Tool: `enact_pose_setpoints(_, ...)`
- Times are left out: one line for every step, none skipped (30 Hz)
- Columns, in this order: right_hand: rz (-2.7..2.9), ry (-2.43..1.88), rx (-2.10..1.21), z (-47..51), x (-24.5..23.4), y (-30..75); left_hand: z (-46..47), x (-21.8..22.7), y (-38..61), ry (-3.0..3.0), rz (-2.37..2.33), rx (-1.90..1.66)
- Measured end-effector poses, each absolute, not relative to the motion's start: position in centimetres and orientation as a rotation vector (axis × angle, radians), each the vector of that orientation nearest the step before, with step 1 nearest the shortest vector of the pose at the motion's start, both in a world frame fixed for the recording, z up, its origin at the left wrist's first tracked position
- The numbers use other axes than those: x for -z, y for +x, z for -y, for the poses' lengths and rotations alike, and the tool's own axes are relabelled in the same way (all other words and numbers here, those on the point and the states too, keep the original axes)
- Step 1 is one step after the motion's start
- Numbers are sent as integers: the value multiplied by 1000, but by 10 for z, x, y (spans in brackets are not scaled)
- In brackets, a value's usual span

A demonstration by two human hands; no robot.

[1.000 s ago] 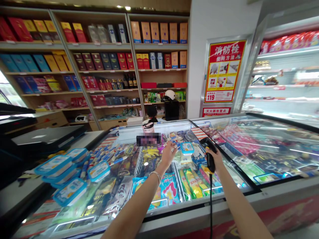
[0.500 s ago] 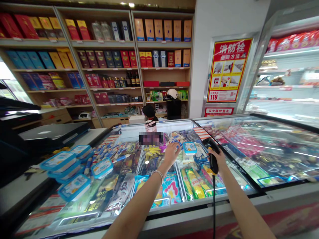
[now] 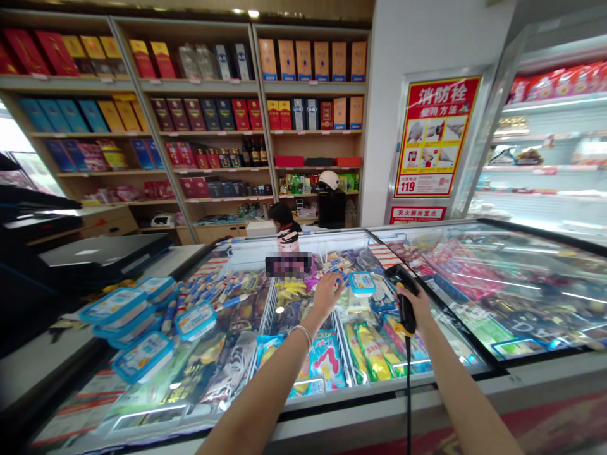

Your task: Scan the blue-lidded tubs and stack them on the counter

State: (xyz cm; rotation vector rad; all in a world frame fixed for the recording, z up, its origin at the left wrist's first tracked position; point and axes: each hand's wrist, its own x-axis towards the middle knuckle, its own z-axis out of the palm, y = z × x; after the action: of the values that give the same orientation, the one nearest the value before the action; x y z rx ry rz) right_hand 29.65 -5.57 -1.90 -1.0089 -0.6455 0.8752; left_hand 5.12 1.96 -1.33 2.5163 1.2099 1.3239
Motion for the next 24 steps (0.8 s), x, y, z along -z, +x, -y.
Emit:
enact_pose_setpoints(643,-1001,-873,56,19,296,-20,14,51,2513,-1216,-1322)
enact_pose_setpoints(642,-996,-875,56,18,296,-21,15,51,2510,-1223,-1319)
enact_pose_setpoints(641,-993,-878,56,18,296,-21,16,51,2508,-1228,-1315)
enact_pose_setpoints(637,-992,-882,56,18,295,-21,17,51,2505,-1231,-1311)
enact_pose_setpoints(630,-994,-883,55,17,295,-21,17,52,2503,-1230,-1312)
enact_pose_setpoints(624,-998,-883,55,16,295,-21,18,53,2499,-1227,-1321)
enact_pose_setpoints(622,-1003,-884,55,16,295,-20,17,53,2493,-1223,-1337)
enact_pose_setpoints(620,-1009,-880,55,15,295,-19,15,53,2488,-1220,-1357)
enact_pose_setpoints(618,-1016,-876,56,14,295,-17,11,52,2485,-1220,-1377)
enact_pose_setpoints(616,-1024,-872,58,13,295,-15,5,50,2482,-1230,-1393)
enact_pose_setpoints(616,-1030,-871,60,11,295,-12,-4,44,2483,-1248,-1403)
enact_pose_setpoints(617,-1035,-873,63,9,295,-9,-15,34,2488,-1278,-1403)
enact_pose_setpoints(617,-1034,-874,66,6,294,-7,-27,21,2495,-1325,-1395)
enact_pose_setpoints(619,-1022,-871,70,2,292,-4,-41,2,2506,-1379,-1380)
enact_pose_setpoints(625,-999,-863,73,-2,289,-1,-55,-21,2534,-1446,-1340)
enact_pose_setpoints(633,-969,-853,76,-8,284,2,-68,-48,2557,-1539,-1283)
enact_pose_setpoints(645,-938,-847,78,-15,277,5,-79,-79,2554,-1672,-1228)
enact_pose_setpoints(659,-908,-844,78,-22,267,8,-88,-111,2535,-1822,-1153)
enact_pose_setpoints(680,-880,-849,77,-30,255,11,-93,-143,2484,-1995,-1079)
enact_pose_setpoints(707,-856,-864,75,-37,240,13,-95,-174,2409,-2170,-973)
enact_pose_setpoints(729,-838,-879,71,-45,223,15,-95,-202,2332,-2320,-872)
enact_pose_setpoints(756,-817,-901,66,-52,205,16,-92,-227,2261,-2449,-805)
enact_pose_setpoints(787,-803,-930,60,-58,185,16,-88,-246,2213,-2504,-781)
enact_pose_setpoints(804,-793,-959,53,-62,164,16,-83,-261,2169,-2553,-756)
